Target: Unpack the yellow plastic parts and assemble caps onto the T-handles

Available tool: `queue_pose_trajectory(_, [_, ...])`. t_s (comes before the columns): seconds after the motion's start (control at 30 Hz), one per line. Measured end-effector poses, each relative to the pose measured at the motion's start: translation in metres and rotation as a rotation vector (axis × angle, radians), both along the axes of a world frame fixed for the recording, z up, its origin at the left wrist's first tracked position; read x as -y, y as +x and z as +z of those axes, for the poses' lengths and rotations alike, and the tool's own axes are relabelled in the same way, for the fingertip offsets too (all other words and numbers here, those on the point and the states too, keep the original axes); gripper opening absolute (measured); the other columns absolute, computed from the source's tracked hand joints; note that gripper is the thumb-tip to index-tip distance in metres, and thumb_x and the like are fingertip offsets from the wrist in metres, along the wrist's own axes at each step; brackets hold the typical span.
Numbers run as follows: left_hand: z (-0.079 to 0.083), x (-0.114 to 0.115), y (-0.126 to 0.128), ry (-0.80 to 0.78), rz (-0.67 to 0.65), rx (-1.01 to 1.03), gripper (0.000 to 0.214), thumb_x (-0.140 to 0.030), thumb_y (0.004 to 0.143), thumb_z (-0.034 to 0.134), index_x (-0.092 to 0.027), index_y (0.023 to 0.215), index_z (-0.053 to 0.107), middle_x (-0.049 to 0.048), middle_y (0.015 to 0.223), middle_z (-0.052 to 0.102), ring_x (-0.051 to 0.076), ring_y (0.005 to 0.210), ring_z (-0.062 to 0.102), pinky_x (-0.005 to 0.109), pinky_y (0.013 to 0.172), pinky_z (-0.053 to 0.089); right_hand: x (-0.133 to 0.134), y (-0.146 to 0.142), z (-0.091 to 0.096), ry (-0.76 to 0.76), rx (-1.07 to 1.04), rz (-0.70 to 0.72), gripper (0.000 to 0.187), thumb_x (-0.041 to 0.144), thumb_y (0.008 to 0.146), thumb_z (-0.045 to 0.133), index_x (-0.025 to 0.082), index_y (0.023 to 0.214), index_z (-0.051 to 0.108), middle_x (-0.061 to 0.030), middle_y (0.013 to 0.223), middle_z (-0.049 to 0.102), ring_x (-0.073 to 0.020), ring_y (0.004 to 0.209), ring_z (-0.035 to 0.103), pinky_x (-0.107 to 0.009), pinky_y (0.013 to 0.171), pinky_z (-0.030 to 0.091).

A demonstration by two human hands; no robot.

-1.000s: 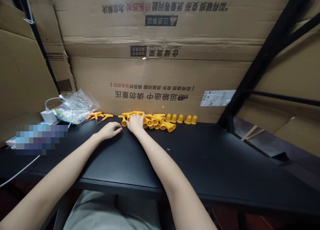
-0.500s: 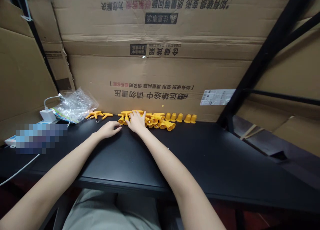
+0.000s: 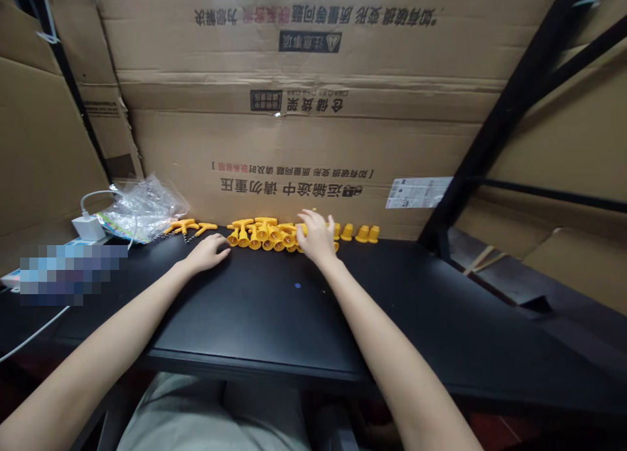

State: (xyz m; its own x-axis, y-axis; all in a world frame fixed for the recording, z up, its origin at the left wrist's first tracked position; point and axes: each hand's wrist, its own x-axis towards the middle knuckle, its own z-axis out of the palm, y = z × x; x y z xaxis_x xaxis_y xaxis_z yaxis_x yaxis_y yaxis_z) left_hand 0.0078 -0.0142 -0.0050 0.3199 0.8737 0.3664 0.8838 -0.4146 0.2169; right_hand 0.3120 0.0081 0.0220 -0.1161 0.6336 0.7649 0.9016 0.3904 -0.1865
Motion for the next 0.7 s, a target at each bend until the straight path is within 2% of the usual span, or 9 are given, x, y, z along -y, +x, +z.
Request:
queue_pose_trajectory(0.13, [-0.004,-0.002,0.000,0.002,0.007,0.048,0.030,-0.028,0.083,0.054,-0.017,0.110,0.060,0.0127,0.124,0.057,0.025,0.117,0.054,0.039,0.101,0.044,-0.019,0.053,-0.003,0.045,-0.282,-0.212,0.028,0.022,0.079,0.041,0.017,0.100,0.060,-0.0161,0.113,0.062,-0.0264,0.110,0.056,-0.044,0.094,0.042])
queue_pose_trajectory(0.2, [-0.006,-0.002,0.000,-0.021,0.030,0.056,0.038,-0.029,0.083,0.055,-0.016,0.120,0.055,0.0152,0.136,0.049,0.027,0.126,0.048,0.040,0.104,0.041,-0.028,0.078,-0.012,0.002,-0.431,-0.328,0.028,0.018,0.074,0.041,0.015,0.095,0.060,-0.0163,0.105,0.062,-0.0248,0.095,0.059,-0.041,0.088,0.044])
queue_pose_trajectory(0.3, [-0.009,-0.004,0.001,-0.065,0.063,0.062,0.048,-0.030,0.083,0.055,-0.016,0.128,0.048,0.0178,0.144,0.042,0.028,0.133,0.041,0.043,0.107,0.038,-0.040,0.106,-0.030,-0.076,-0.541,-0.392,0.027,0.016,0.068,0.042,0.016,0.087,0.061,-0.0131,0.096,0.062,-0.0222,0.082,0.058,-0.038,0.086,0.046])
queue_pose_trajectory(0.37, [-0.010,-0.005,0.001,-0.086,0.063,0.066,0.050,-0.030,0.084,0.055,-0.016,0.131,0.045,0.0181,0.145,0.042,0.028,0.134,0.040,0.043,0.107,0.038,-0.047,0.116,-0.039,-0.148,-0.570,-0.358,0.026,0.015,0.066,0.044,0.017,0.084,0.063,-0.0109,0.095,0.063,-0.0200,0.077,0.058,-0.037,0.086,0.046])
queue_pose_trajectory(0.47, [-0.012,-0.005,0.000,-0.107,0.037,0.065,0.050,-0.029,0.084,0.054,-0.015,0.131,0.044,0.0171,0.142,0.045,0.027,0.133,0.042,0.042,0.107,0.038,-0.057,0.119,-0.045,-0.276,-0.592,-0.229,0.027,0.015,0.064,0.046,0.015,0.082,0.066,-0.0106,0.098,0.065,-0.0182,0.075,0.060,-0.036,0.084,0.048])
queue_pose_trajectory(0.6, [-0.011,-0.005,0.000,-0.122,0.045,0.043,0.051,-0.031,0.084,0.054,-0.015,0.131,0.044,0.0176,0.143,0.045,0.028,0.134,0.041,0.043,0.107,0.038,-0.073,0.107,-0.040,-0.339,-0.578,-0.117,0.033,0.018,0.066,0.046,0.012,0.087,0.071,-0.0121,0.104,0.067,-0.0194,0.084,0.062,-0.034,0.085,0.048])
queue_pose_trajectory(0.7, [-0.009,-0.003,0.000,-0.110,0.072,0.028,0.049,-0.031,0.085,0.053,-0.016,0.131,0.045,0.0175,0.145,0.043,0.028,0.135,0.040,0.044,0.107,0.037,-0.087,0.094,-0.034,-0.363,-0.428,-0.132,0.036,0.019,0.068,0.046,0.014,0.090,0.074,-0.0109,0.105,0.069,-0.0198,0.090,0.061,-0.033,0.088,0.046])
